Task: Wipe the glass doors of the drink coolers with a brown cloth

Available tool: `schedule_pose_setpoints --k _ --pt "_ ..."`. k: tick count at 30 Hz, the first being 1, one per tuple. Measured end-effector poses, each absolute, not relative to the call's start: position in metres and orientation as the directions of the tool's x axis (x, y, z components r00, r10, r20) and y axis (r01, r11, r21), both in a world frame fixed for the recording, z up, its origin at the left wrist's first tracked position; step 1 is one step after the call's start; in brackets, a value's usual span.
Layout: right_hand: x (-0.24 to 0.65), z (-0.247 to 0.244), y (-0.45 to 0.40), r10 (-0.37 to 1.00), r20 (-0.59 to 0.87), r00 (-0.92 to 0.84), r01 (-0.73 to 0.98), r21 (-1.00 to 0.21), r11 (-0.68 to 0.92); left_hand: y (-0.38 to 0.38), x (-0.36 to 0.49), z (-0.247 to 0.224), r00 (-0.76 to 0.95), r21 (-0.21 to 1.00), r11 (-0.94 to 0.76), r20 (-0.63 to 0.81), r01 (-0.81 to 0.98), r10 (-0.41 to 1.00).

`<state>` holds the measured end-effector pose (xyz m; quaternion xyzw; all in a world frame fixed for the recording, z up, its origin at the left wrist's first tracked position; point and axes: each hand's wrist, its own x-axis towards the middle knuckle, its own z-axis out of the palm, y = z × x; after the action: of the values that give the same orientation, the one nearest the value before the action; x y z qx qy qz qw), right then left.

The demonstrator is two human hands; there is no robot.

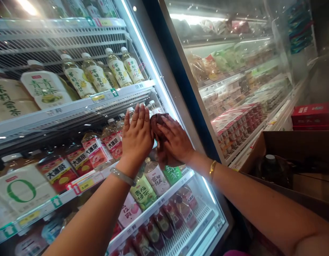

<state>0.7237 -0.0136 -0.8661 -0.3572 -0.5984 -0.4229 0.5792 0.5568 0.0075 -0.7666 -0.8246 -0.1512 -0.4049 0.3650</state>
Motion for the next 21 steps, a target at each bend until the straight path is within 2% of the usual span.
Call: schedule_pose_setpoints --k 1,5,6,7,10,12,13,18,21 --pt "0.734 -0.863 -0.011 -0.063 0.996 -0.059 0.924 0.078 0.374 0.008 0.558 -0.768 0.612 -0.469 -0.694 0.789 0.546 -0.051" --pt "0.752 -0.828 -0.001 -0.083 0.976 0.203 0.926 -0.164 0.341 0.009 0.561 -0.768 0.577 -0.437 -0.726 0.814 0.531 -0.067" --pt "0.747 -0.822 0.000 -0.091 0.970 0.226 0.922 -0.183 0.340 0.008 0.561 -0.768 0.575 -0.433 -0.729 0.816 0.530 -0.067" --pt "0.740 -0.819 -0.001 -0.091 0.975 0.205 0.925 -0.162 0.344 0.008 0.560 -0.768 0.576 -0.433 -0.729 0.815 0.530 -0.064" --pt "0.723 -0.833 -0.008 -0.080 0.997 -0.007 0.919 0.037 0.392 0.007 0.558 -0.769 0.600 -0.461 -0.710 0.797 0.533 -0.067" --pt "0.727 -0.847 -0.010 -0.088 0.992 -0.088 0.900 0.117 0.420 0.008 0.557 -0.769 0.610 -0.483 -0.694 0.788 0.534 -0.079" --pt "0.733 -0.850 -0.010 -0.090 0.993 -0.075 0.901 0.106 0.420 0.008 0.558 -0.770 0.610 -0.486 -0.690 0.788 0.536 -0.082" --pt "0.754 -0.821 -0.002 -0.117 0.977 0.177 0.935 -0.130 0.329 0.008 0.561 -0.770 0.595 -0.460 -0.697 0.801 0.549 -0.060" --pt "0.735 -0.815 -0.004 -0.107 0.991 0.078 0.946 -0.039 0.321 0.005 0.560 -0.769 0.605 -0.455 -0.703 0.795 0.546 -0.045"
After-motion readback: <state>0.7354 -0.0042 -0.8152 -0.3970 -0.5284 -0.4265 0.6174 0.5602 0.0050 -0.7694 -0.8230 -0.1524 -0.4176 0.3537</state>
